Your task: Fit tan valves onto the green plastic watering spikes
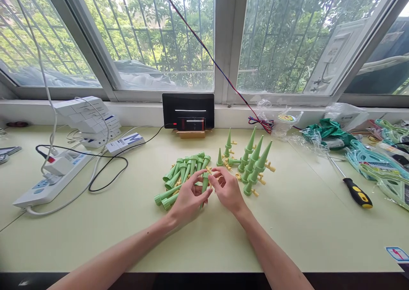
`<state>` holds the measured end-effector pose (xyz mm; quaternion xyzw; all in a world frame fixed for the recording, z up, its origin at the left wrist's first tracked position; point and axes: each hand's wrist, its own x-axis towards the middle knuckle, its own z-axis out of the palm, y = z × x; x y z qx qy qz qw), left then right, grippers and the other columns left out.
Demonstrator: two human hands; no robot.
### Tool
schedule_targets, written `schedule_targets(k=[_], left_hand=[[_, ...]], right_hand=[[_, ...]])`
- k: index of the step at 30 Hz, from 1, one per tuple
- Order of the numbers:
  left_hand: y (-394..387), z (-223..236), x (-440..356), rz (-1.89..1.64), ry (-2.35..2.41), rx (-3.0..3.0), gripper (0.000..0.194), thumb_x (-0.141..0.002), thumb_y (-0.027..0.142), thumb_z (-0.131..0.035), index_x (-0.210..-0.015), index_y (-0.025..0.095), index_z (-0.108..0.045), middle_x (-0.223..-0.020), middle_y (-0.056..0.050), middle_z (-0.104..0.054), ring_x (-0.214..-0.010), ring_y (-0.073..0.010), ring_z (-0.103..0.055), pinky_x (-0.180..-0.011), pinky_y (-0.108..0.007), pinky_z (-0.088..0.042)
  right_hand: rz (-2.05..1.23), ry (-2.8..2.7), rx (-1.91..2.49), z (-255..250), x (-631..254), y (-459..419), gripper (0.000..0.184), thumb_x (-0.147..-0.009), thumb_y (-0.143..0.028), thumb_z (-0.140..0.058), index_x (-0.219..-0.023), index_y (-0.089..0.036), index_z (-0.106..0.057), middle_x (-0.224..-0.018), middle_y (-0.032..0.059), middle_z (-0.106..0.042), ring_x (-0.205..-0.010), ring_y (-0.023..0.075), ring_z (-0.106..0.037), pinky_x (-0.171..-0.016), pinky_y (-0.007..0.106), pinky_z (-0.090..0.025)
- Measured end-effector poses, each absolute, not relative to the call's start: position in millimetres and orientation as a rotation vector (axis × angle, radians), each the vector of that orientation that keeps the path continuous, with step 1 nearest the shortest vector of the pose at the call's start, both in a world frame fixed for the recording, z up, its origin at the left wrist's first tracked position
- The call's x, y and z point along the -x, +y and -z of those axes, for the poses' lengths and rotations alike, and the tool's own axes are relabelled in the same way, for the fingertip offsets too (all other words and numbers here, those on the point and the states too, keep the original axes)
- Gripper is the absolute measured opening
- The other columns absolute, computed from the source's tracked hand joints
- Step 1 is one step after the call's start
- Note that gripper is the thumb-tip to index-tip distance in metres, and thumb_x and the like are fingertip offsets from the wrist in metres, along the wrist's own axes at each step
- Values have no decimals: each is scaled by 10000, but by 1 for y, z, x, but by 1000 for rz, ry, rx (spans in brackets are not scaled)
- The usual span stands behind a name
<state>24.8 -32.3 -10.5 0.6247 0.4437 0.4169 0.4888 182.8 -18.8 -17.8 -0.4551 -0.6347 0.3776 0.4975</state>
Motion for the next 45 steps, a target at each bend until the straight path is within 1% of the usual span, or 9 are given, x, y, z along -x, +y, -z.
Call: schedule_targets(k=[9,13,18,23,26,30,34,38,45], left_hand=[[-33,11,-26,-1018,1117,-1699,518,-833,249,-614,-1340,245,-508,-781,31,-562,-544,-77,-475,-507,-202,-411],[-32,13,-25,-985,1132,-1742,524,-829,259,-623,-1337,244,-497,-711,57,-521,-530,-79,-441,-502,-202,-366],[-34,9,-26,-969,1095,-1764,517,-864,309,-603,-1359,248,-467,-648,73,-482,-515,-82,-440,-487,-199,-342],[-36,10,-27,-933,994,-1765,596,-887,316,-580,-1442,232,-379,-701,47,-558,-525,-84,-478,-504,-207,-383],[-34,13,-27,-960,990,-1733,592,-893,311,-564,-1450,230,-381,-787,21,-596,-536,-77,-490,-517,-211,-410],[-31,14,-26,-979,1024,-1633,565,-890,333,-555,-1424,206,-420,-938,-29,-639,-552,-80,-543,-525,-224,-450],[-28,13,-26,-1046,1128,-1633,479,-882,345,-559,-1321,155,-534,-838,-18,-630,-553,-92,-526,-521,-225,-427],[-25,15,-25,-1070,1215,-1612,423,-890,413,-548,-1195,128,-614,-733,-2,-597,-498,-95,-476,-470,-230,-379],[-24,19,-25,-1047,1232,-1567,427,-897,434,-540,-1180,122,-611,-722,-4,-600,-467,-97,-482,-460,-241,-398]], right_hand=[[-939,-1623,1112,18,-181,-19,317,-890,-447,-615,-1088,-203,-583,-731,-13,-554,-605,146,-567,-530,263,-489],[-940,-1622,1136,19,-181,-18,298,-885,-436,-621,-1061,-199,-578,-662,-28,-534,-586,147,-527,-519,261,-455],[-958,-1572,1133,17,-181,-19,270,-895,-406,-607,-1062,-198,-566,-683,-21,-548,-595,148,-549,-531,261,-454],[-1032,-1479,1091,17,-181,-19,296,-881,-408,-629,-1078,-206,-537,-764,-2,-597,-637,149,-598,-557,257,-498],[-1024,-1453,1097,19,-182,-18,325,-863,-402,-654,-1094,-210,-532,-796,-4,-598,-626,138,-608,-563,256,-514],[-1069,-1393,1098,21,-182,-17,457,-819,-391,-702,-1185,-223,-485,-845,-2,-618,-638,152,-652,-557,269,-549],[-1067,-1416,1095,21,-183,-17,471,-817,-377,-698,-1206,-227,-479,-820,-19,-608,-540,126,-618,-489,258,-533],[-1009,-1434,1134,22,-183,-16,421,-814,-380,-694,-1157,-208,-520,-856,-2,-598,-546,129,-630,-495,270,-550],[-896,-1499,1218,22,-184,-16,391,-822,-392,-681,-1134,-197,-551,-828,14,-607,-565,149,-640,-548,301,-574]])
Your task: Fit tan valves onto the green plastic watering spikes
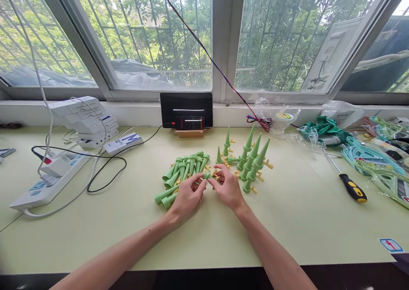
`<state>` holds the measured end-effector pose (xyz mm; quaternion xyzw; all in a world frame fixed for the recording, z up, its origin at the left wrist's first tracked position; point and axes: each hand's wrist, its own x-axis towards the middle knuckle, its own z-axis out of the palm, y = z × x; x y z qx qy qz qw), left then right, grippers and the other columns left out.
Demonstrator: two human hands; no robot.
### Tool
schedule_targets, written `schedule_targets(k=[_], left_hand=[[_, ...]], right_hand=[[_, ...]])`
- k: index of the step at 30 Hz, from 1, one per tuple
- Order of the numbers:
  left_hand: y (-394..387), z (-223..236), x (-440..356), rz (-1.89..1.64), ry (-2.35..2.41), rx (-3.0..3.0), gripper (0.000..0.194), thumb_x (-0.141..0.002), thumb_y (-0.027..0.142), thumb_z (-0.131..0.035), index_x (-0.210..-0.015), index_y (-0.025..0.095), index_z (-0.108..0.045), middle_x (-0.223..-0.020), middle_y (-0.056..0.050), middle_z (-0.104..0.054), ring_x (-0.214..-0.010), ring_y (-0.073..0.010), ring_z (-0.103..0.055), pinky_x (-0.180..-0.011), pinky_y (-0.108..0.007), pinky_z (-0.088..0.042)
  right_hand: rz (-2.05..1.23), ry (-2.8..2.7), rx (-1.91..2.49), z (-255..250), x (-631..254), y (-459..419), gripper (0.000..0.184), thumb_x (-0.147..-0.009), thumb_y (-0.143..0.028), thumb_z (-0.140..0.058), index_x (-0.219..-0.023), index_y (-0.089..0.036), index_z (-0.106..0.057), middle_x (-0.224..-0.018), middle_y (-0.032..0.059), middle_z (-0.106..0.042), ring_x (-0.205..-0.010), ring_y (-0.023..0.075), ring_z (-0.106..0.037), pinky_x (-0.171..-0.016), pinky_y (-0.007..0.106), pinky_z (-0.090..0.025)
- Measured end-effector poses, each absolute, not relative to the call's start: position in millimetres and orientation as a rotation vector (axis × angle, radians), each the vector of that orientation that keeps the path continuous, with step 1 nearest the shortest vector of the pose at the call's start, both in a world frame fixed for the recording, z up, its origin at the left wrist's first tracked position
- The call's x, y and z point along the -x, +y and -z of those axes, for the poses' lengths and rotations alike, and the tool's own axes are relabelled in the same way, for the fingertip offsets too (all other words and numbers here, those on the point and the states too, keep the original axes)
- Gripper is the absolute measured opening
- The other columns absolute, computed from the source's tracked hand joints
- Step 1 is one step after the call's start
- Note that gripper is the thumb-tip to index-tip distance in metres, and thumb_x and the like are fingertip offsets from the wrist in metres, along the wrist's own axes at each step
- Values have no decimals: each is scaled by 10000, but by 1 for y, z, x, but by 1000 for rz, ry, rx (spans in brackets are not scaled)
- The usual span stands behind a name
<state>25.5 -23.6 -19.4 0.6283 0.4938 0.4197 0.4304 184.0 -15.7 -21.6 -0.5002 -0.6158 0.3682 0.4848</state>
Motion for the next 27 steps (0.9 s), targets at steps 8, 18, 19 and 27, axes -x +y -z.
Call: schedule_targets(k=[8,18,19,27], left_hand=[[-25,18,-25,-1094,1200,-1531,338,-900,415,-539,-1140,178,-566,-711,34,-532,-450,-84,-491,-439,-215,-382],[-26,16,-26,-1108,1168,-1500,271,-880,417,-550,-1025,189,-569,-714,31,-542,-450,-73,-469,-436,-204,-350],[-27,15,-26,-1108,1163,-1494,274,-879,421,-551,-1023,189,-570,-715,29,-545,-448,-73,-469,-433,-204,-349],[-28,16,-26,-1083,1125,-1501,258,-890,403,-548,-1040,193,-564,-705,34,-535,-472,-84,-491,-450,-211,-387]], right_hand=[[-565,-1477,1273,17,-184,-19,331,-837,-390,-689,-1082,-194,-585,-952,75,-663,-559,159,-655,-629,349,-586],[-167,-1494,1308,27,-190,-13,277,-923,-334,-579,-1166,-200,-580,-963,98,-717,-773,235,-714,-733,404,-609],[-130,-1487,1305,28,-190,-13,285,-925,-337,-578,-1176,-202,-576,-946,93,-721,-790,238,-716,-735,403,-612],[66,-1418,1323,20,-190,-14,276,-943,-321,-563,-1193,-209,-537,-928,79,-740,-680,214,-708,-674,362,-587]])
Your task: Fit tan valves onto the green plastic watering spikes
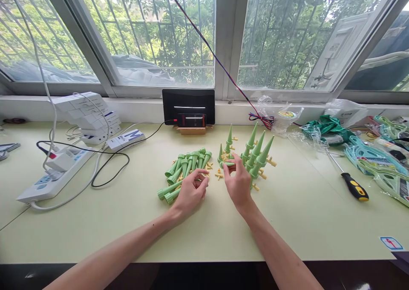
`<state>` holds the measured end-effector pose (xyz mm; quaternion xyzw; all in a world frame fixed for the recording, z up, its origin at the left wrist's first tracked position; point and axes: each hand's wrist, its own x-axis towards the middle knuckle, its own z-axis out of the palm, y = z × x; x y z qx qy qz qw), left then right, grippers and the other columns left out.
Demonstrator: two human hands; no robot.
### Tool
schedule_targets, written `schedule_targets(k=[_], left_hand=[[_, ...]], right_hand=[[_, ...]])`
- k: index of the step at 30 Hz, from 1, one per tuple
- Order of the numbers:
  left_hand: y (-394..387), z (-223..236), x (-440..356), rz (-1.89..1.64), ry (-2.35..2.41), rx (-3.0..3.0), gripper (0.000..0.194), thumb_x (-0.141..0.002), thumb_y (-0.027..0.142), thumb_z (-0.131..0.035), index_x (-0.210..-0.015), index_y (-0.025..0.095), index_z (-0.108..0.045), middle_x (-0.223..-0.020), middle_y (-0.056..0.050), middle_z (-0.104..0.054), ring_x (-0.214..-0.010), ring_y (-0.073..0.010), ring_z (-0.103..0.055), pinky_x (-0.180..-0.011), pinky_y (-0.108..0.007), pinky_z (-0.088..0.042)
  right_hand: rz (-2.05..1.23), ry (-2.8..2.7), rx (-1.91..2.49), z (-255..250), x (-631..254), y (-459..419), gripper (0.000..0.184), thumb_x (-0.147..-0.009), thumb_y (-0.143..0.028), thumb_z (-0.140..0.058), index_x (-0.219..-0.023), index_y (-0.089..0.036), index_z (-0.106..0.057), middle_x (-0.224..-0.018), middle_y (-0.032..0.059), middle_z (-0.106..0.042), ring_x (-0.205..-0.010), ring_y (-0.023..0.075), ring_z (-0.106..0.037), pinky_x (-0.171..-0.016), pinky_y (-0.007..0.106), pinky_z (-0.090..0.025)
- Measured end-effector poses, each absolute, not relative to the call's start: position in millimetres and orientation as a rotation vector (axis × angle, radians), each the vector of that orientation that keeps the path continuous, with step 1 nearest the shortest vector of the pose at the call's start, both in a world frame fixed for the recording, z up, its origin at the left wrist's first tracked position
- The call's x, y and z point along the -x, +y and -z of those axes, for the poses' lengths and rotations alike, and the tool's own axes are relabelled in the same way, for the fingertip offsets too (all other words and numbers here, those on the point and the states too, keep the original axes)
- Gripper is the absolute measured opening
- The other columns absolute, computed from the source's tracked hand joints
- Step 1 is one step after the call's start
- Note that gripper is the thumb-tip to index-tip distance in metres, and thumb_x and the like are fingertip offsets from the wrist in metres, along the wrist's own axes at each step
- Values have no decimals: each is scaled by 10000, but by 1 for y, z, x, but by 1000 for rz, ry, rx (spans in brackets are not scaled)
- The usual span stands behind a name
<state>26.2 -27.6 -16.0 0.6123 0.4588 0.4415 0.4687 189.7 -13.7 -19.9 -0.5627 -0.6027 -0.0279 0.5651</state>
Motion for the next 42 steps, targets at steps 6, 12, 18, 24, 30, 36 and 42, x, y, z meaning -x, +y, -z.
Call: schedule_targets(k=[6,12,18,24,30,36,42], left_hand=[[-29,16,-27,-1083,1127,-1507,261,-891,410,-546,-1031,191,-573,-714,26,-552,-487,-90,-493,-465,-218,-388],[-28,17,-27,-1085,1127,-1545,248,-891,392,-541,-1023,186,-582,-698,29,-551,-499,-90,-492,-497,-223,-396],[-28,17,-26,-1077,1132,-1558,242,-888,382,-539,-1016,182,-588,-688,27,-554,-504,-95,-493,-504,-229,-393],[-29,14,-26,-1063,1145,-1569,238,-892,379,-534,-1012,182,-589,-688,29,-553,-501,-94,-490,-507,-233,-386],[-31,17,-27,-1043,1131,-1576,234,-903,384,-530,-1021,189,-581,-688,31,-544,-507,-95,-483,-506,-232,-373],[-30,18,-27,-1030,1138,-1571,217,-904,373,-534,-1021,196,-576,-708,31,-538,-525,-93,-482,-511,-225,-369],[-29,19,-27,-1033,1133,-1569,203,-903,363,-534,-1012,197,-578,-690,34,-541,-517,-91,-478,-501,-220,-359]], right_hand=[[46,-1514,1338,10,-195,2,318,-961,-314,-516,-1258,-206,-484,-905,69,-705,-697,214,-677,-712,360,-553],[-12,-1670,1346,11,-195,22,290,-964,-272,-469,-1238,-178,-485,-821,69,-667,-697,240,-656,-675,360,-525],[-89,-1765,1348,19,-185,32,278,-944,-199,-453,-1216,-146,-481,-830,87,-673,-731,252,-658,-672,356,-510],[-150,-1776,1350,24,-181,33,268,-926,-170,-470,-1193,-158,-481,-830,78,-683,-706,242,-661,-676,350,-510],[-149,-1808,1384,25,-182,35,289,-909,-132,-493,-1197,-146,-482,-833,81,-679,-741,244,-670,-667,331,-507],[-156,-1804,1375,27,-178,36,252,-904,-128,-514,-1155,-142,-493,-863,103,-676,-756,258,-670,-635,336,-510],[-150,-1770,1351,33,-180,38,117,-904,-149,-523,-1020,-157,-533,-860,110,-663,-794,270,-655,-671,368,-519]])
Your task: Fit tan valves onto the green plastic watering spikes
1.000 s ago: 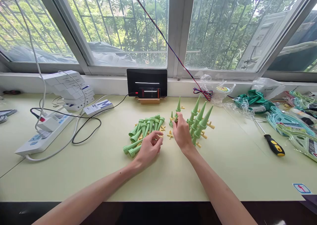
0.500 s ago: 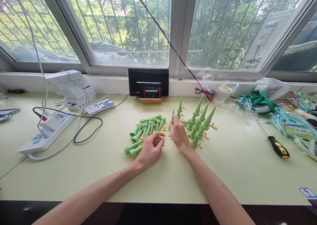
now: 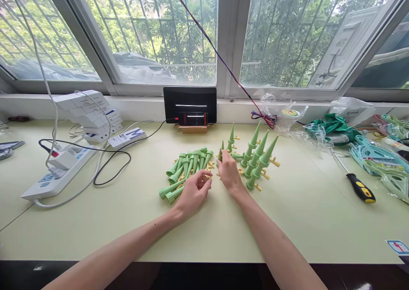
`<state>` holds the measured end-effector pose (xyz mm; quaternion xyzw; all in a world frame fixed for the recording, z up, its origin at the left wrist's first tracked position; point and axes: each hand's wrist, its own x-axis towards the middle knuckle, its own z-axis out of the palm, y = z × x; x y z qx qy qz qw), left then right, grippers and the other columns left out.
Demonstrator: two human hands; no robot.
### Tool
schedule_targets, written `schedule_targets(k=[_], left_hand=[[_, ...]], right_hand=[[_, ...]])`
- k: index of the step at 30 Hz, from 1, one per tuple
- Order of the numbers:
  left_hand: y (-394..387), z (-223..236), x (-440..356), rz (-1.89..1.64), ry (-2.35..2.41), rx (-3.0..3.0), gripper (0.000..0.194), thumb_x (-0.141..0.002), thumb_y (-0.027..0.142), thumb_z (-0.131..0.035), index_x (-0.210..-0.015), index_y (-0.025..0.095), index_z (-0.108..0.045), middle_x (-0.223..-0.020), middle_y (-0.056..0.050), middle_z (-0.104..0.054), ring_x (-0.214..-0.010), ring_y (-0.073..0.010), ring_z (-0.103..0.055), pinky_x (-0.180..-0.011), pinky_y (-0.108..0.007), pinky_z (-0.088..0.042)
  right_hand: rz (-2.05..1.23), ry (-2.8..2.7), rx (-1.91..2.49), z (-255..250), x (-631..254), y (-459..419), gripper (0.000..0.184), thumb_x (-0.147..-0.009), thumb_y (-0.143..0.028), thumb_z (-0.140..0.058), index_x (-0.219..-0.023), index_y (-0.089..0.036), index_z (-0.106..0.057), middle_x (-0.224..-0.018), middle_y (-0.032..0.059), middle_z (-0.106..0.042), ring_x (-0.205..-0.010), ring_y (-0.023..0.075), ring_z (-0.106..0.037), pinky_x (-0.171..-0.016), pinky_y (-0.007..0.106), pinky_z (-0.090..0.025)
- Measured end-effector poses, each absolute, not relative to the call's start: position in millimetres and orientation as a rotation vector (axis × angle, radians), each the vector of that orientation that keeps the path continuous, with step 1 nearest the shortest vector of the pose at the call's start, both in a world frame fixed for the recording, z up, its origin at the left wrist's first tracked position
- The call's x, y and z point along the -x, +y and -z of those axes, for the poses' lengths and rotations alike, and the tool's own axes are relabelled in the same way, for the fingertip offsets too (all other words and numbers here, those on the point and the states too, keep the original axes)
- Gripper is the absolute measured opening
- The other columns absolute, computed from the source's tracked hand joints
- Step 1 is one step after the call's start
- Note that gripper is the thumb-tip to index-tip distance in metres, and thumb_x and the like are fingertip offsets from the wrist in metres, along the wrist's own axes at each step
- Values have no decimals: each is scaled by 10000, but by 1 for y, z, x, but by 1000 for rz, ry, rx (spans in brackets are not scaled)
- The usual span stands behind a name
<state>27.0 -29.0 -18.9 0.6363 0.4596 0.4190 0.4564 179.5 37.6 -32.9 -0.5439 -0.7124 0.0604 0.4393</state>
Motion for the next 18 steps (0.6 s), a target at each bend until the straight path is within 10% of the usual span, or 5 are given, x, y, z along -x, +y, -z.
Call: schedule_targets(k=[18], left_hand=[[-33,20,-26,-873,953,-1848,76,-798,170,-539,-758,164,-603,-558,40,-468,-502,-79,-403,-480,-209,-305]], right_hand=[[-200,-1583,1186,19,-173,3,137,-969,-258,-499,-883,-188,-579,-761,26,-614,-612,148,-543,-584,272,-454]])
